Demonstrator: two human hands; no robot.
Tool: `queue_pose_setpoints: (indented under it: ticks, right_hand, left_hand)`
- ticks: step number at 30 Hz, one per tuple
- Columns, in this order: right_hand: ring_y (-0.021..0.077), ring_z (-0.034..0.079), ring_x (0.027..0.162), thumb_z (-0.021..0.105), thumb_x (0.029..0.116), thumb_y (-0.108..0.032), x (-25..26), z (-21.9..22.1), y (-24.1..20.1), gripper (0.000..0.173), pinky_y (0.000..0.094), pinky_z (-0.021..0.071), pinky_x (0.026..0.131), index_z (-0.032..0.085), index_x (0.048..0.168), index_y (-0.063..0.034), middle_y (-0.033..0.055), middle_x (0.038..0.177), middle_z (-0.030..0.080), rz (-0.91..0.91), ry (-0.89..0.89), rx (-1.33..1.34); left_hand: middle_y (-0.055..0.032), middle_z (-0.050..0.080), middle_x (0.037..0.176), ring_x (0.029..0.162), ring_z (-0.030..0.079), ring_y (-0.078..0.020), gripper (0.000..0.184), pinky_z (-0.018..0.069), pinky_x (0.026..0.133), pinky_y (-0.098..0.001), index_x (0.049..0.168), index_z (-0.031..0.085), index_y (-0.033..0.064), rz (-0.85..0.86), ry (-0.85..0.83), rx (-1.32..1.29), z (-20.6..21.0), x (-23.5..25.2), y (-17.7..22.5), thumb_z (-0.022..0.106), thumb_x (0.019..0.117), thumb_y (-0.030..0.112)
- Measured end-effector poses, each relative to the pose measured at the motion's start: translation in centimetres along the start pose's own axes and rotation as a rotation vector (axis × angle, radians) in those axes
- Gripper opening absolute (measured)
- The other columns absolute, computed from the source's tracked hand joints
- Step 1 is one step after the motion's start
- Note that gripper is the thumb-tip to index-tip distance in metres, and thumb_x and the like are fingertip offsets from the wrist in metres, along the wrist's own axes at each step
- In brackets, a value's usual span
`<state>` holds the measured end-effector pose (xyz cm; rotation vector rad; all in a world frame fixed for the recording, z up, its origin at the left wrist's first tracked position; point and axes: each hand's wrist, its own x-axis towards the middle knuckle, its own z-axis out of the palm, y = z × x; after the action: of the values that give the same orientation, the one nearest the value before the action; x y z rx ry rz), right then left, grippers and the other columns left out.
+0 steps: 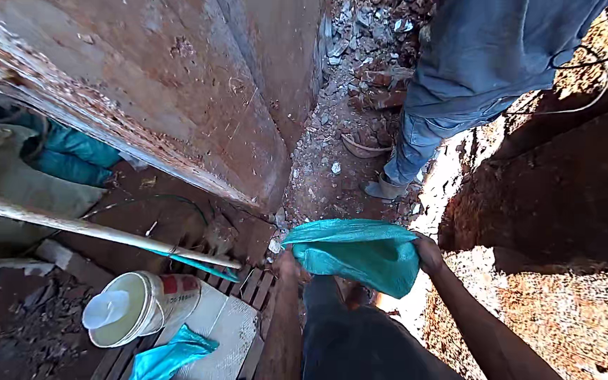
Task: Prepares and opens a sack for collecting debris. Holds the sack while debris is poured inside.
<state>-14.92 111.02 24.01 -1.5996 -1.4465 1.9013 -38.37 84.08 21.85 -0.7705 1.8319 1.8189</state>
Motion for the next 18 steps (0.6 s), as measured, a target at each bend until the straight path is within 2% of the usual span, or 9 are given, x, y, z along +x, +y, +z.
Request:
queue_pose_setpoints:
  ticks: [2, 5, 7, 9, 12, 15, 18]
  right_hand:
    - [0.0179, 0.066, 0.085, 0.045, 0.1005, -0.001, 0.8, 1.5, -0.6, 0.028, 0.0403, 0.0563, 0.076, 0.065, 0.120, 0.0003, 0.0127, 0.100, 0.069, 0.031, 0.039, 0.043]
    - [0.0197, 0.066, 0.088, 0.044, 0.1005, -0.001, 2.2, 3.5, -1.5, 0.032, 0.0414, 0.0563, 0.077, 0.061, 0.128, 0.0005, 0.0146, 0.105, 0.068, 0.087, 0.033, 0.103]
    - [0.0203, 0.067, 0.089, 0.047, 0.0943, 0.002, 3.1, 4.5, -2.0, 0.037, 0.0415, 0.0575, 0.076, 0.058, 0.129, -0.0003, 0.0144, 0.105, 0.068, 0.137, -0.055, 0.188]
    - [0.0208, 0.068, 0.084, 0.050, 0.0875, 0.002, 3.4, 5.6, -3.0, 0.033, 0.0414, 0.0584, 0.072, 0.059, 0.119, -0.0014, 0.0133, 0.097, 0.069, 0.201, -0.119, 0.260]
    - [0.0157, 0.066, 0.064, 0.045, 0.0889, -0.004, 3.7, 7.4, -5.8, 0.015, 0.0357, 0.0565, 0.057, 0.058, 0.093, -0.0064, 0.0070, 0.073, 0.066, 0.279, -0.053, 0.325]
    - [0.0088, 0.066, 0.060, 0.037, 0.0917, -0.007, 3.6, 6.5, -8.8, 0.025, 0.0290, 0.0559, 0.054, 0.059, 0.081, -0.0126, 0.0001, 0.067, 0.067, 0.184, -0.050, 0.346]
    - [0.0076, 0.066, 0.059, 0.040, 0.0868, -0.010, 3.5, 5.6, -11.2, 0.028, 0.0274, 0.0561, 0.054, 0.061, 0.071, -0.0153, -0.0001, 0.065, 0.069, 0.084, -0.103, 0.322]
  left_hand:
    - [-0.0234, 0.056, 0.137, 0.120, 0.059, -0.0297, 0.041, 0.0502, 0.101, -0.0478, 0.143, 0.045, -0.0039, -0.055, -0.094, -0.128, 1.8, 0.8, 0.5, 0.050, 0.1078, 0.016]
    - [-0.0235, 0.057, 0.131, 0.113, 0.059, -0.0281, 0.034, 0.0516, 0.096, -0.0452, 0.138, 0.047, -0.0055, -0.088, -0.131, -0.140, 3.6, 3.2, 2.1, 0.049, 0.1067, 0.009]
    - [-0.0235, 0.058, 0.126, 0.108, 0.060, -0.0277, 0.032, 0.0523, 0.092, -0.0443, 0.135, 0.049, -0.0062, -0.106, -0.145, -0.094, 4.2, 5.0, 3.8, 0.049, 0.1057, 0.007]
    - [-0.0198, 0.061, 0.118, 0.099, 0.062, -0.0241, 0.029, 0.0546, 0.085, -0.0417, 0.133, 0.050, -0.0036, -0.127, -0.201, -0.075, 4.4, 6.7, 6.2, 0.048, 0.1056, 0.007]
    - [-0.0087, 0.067, 0.100, 0.085, 0.066, -0.0142, 0.024, 0.0573, 0.075, -0.0329, 0.126, 0.055, 0.0032, -0.143, -0.410, 0.006, 3.0, 8.7, 11.7, 0.043, 0.1080, 0.013]
    - [-0.0077, 0.074, 0.097, 0.085, 0.071, -0.0144, 0.026, 0.0608, 0.076, -0.0326, 0.123, 0.062, 0.0033, -0.151, -0.731, 0.202, -0.8, 13.3, 16.8, 0.048, 0.1014, 0.008]
    - [-0.0045, 0.076, 0.086, 0.076, 0.073, -0.0134, 0.018, 0.0627, 0.070, -0.0319, 0.102, 0.068, 0.0108, -0.245, -0.959, 0.348, -1.9, 15.0, 22.3, 0.054, 0.0914, 0.016]
